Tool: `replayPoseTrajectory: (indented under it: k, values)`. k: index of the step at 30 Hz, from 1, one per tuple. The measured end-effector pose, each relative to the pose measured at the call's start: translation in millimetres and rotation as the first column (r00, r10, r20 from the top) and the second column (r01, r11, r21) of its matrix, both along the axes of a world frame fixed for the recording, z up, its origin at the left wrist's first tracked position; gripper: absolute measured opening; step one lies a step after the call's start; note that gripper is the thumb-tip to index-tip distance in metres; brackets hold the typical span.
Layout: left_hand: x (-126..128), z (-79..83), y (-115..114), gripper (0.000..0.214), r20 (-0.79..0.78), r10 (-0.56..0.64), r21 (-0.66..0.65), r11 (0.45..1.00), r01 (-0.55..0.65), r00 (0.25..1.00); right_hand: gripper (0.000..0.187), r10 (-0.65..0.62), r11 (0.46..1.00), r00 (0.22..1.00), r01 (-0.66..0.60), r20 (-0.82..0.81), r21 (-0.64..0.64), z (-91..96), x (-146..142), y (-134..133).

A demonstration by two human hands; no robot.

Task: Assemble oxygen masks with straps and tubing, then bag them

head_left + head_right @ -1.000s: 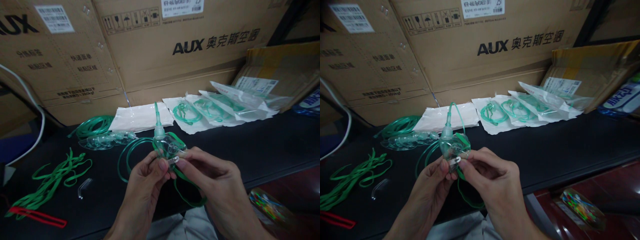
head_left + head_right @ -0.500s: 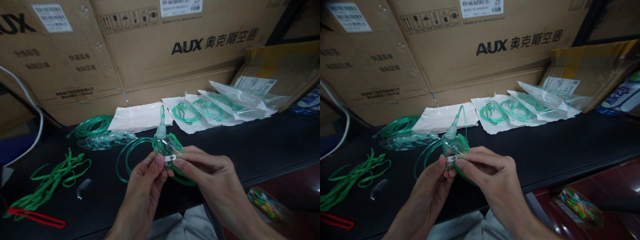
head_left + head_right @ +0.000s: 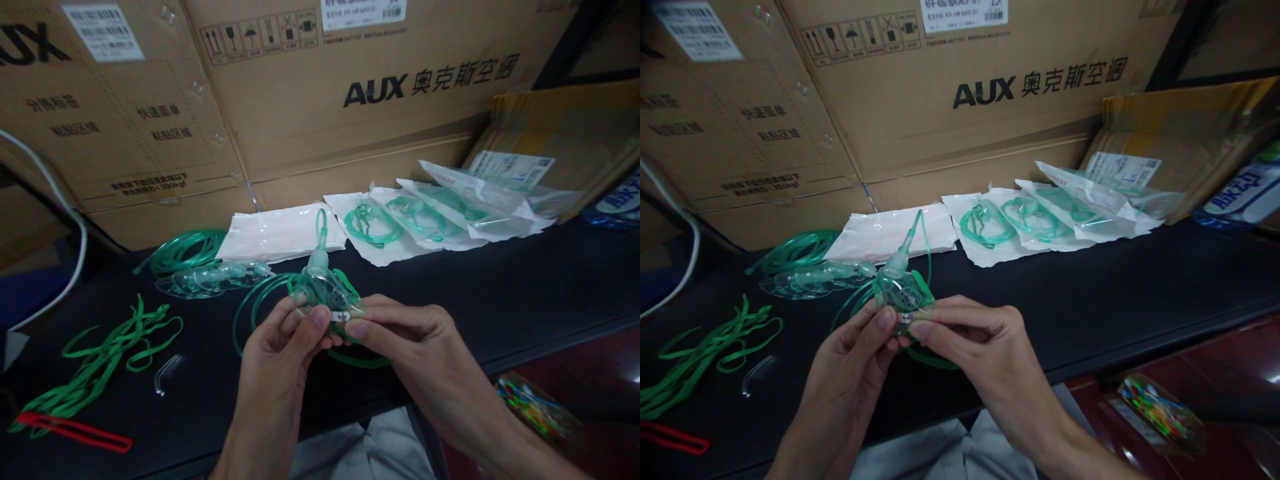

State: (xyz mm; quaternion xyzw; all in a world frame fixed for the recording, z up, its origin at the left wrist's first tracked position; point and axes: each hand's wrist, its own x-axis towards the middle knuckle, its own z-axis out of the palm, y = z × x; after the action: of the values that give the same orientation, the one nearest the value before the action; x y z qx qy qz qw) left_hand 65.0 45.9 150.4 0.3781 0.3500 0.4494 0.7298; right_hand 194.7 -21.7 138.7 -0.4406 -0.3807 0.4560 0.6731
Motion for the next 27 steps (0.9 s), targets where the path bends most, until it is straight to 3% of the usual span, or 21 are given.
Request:
replayPoseTrajectory:
  k: [6,13,18,23,27]
  values:
    - [1.0,1.3,-1.2,0.029,-0.024,0.041,0.091,0.995,-0.039,0.999,0.010,0.122,0.992,0.986,-0.123,-0.111,-0.009,-2.1,1.6,1.6]
    - [-2.2,2.2,-7.1,0.026,-0.023,0.030,0.163,0.986,-0.026,0.999,0.011,0.319,0.947,0.868,-0.305,-0.381,0.097,-10.2,1.3,5.4]
    - [-3.4,2.2,-12.9,0.026,-0.028,0.055,0.230,0.972,-0.047,0.998,0.012,0.277,0.961,0.870,-0.261,-0.408,0.096,-13.8,-0.4,5.5]
    - [2.2,9.9,-24.1,0.032,-0.001,0.176,0.155,0.973,-0.173,0.984,0.013,0.180,0.983,0.927,-0.160,-0.329,0.086,-8.6,-2.1,2.3]
    - [3.1,9.7,-25.8,0.036,0.019,0.156,0.127,0.979,-0.157,0.988,0.009,0.163,0.983,0.952,-0.133,-0.258,0.130,-2.4,-2.0,-1.5]
